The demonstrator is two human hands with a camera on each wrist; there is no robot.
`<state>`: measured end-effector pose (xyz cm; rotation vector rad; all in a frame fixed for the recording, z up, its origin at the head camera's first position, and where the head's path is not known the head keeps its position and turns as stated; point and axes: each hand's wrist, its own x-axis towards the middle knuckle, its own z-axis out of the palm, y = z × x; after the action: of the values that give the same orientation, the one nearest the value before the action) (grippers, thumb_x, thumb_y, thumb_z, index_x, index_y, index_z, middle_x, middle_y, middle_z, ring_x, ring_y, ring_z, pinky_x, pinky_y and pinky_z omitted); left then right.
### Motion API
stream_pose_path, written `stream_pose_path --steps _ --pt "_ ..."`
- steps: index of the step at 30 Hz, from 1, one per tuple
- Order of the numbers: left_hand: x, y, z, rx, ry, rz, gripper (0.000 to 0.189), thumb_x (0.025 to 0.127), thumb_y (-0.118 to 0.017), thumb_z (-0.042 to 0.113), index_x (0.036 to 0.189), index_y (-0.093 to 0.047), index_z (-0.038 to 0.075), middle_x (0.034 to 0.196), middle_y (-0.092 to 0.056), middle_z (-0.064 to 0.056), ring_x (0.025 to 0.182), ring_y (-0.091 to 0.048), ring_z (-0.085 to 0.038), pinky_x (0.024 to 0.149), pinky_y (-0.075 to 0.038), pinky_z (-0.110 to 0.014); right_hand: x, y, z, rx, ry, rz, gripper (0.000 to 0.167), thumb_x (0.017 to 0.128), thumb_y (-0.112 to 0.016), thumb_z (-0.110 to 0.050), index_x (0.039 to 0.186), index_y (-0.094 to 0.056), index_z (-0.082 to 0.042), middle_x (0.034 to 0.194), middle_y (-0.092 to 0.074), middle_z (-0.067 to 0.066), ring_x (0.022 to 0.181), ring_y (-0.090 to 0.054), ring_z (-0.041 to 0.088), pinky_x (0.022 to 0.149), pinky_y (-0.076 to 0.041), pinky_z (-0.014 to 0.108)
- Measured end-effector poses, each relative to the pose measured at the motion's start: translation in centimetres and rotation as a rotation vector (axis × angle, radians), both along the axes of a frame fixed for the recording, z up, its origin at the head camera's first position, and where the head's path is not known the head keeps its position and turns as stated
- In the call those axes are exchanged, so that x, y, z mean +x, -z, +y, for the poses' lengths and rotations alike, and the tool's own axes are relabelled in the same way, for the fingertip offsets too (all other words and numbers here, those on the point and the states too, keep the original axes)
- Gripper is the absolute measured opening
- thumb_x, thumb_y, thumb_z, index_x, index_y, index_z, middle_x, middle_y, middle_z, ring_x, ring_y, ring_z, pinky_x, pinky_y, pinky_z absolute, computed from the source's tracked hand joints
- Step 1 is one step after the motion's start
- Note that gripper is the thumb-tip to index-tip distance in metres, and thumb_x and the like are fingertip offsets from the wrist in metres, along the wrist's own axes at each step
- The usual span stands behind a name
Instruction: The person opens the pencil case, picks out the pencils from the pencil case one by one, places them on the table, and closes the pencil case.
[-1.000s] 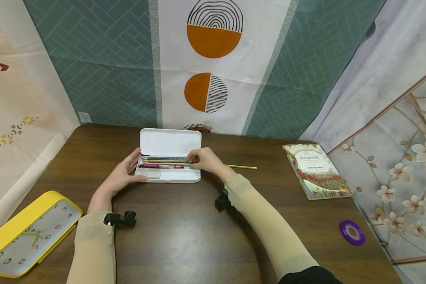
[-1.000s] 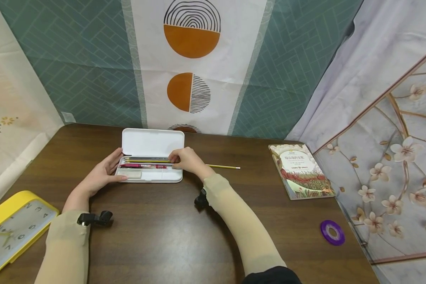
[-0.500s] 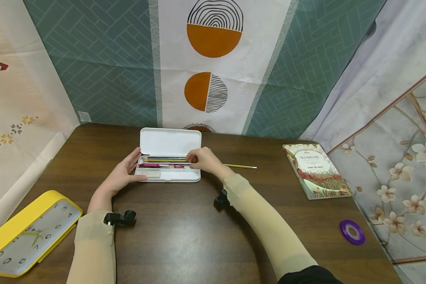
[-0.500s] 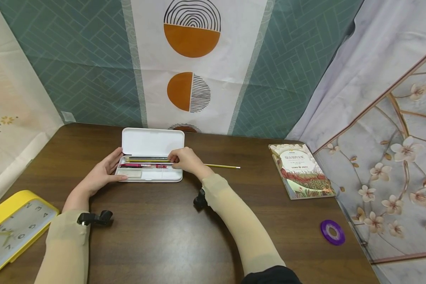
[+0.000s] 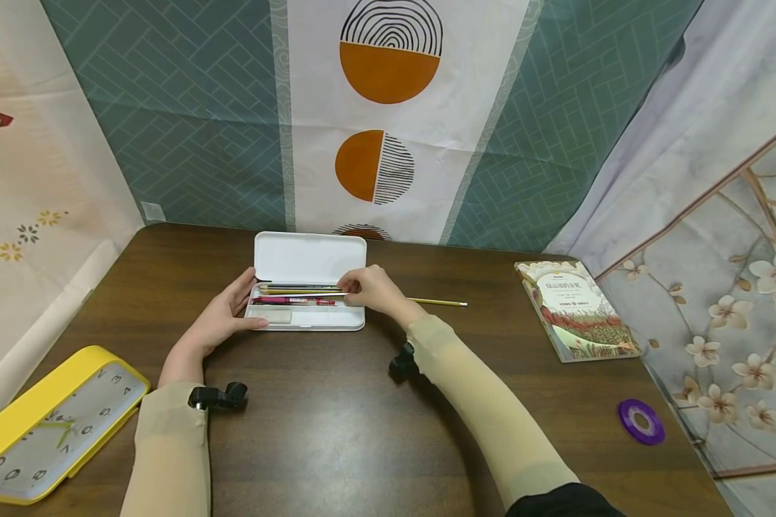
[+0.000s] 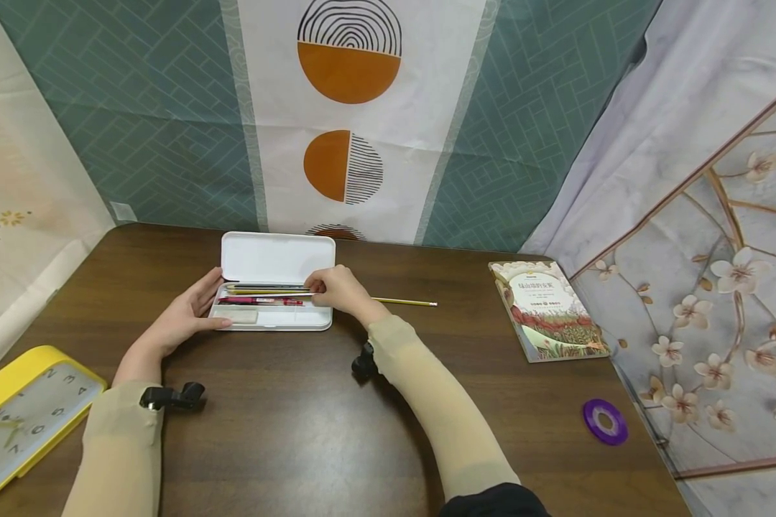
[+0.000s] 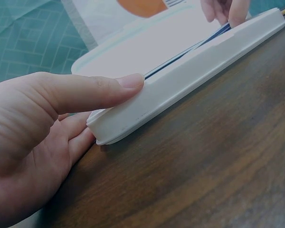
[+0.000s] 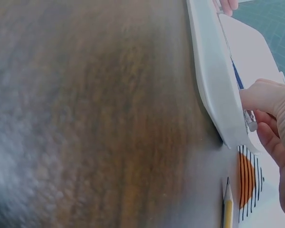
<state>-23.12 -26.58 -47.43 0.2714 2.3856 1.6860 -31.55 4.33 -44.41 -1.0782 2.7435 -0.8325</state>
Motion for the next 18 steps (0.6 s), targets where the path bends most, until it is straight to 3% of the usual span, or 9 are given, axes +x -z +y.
stream_pose_path --steps 7,18 --pt "0.1 -0.2 0.1 0.03 0.006 0.002 0.11 0.083 -0.078 0.01 0.159 0.002 0.018 0.165 -0.006 -0.009 0.15 -0.013 -0.035 0.105 -0.029 -0.003 0.1 -0.2 0.4 -0.01 -0.008 0.004 0.019 0.082 -0.072 -0.001 0.099 -0.074 -0.007 0.084 -0.071 0.002 0.075 -0.063 0.01 0.069 -0.05 0.015" --pt "0.1 -0.1 0.0 0.03 0.008 0.011 0.109 0.083 -0.078 0.01 0.159 0.001 0.018 0.165 -0.006 -0.009 0.151 -0.013 -0.034 0.107 -0.029 -0.005 -0.1 -0.5 1.3 -0.014 0.0 0.008 0.021 0.081 -0.074 -0.002 0.101 -0.074 -0.006 0.086 -0.071 0.003 0.077 -0.064 0.011 0.07 -0.052 0.017"
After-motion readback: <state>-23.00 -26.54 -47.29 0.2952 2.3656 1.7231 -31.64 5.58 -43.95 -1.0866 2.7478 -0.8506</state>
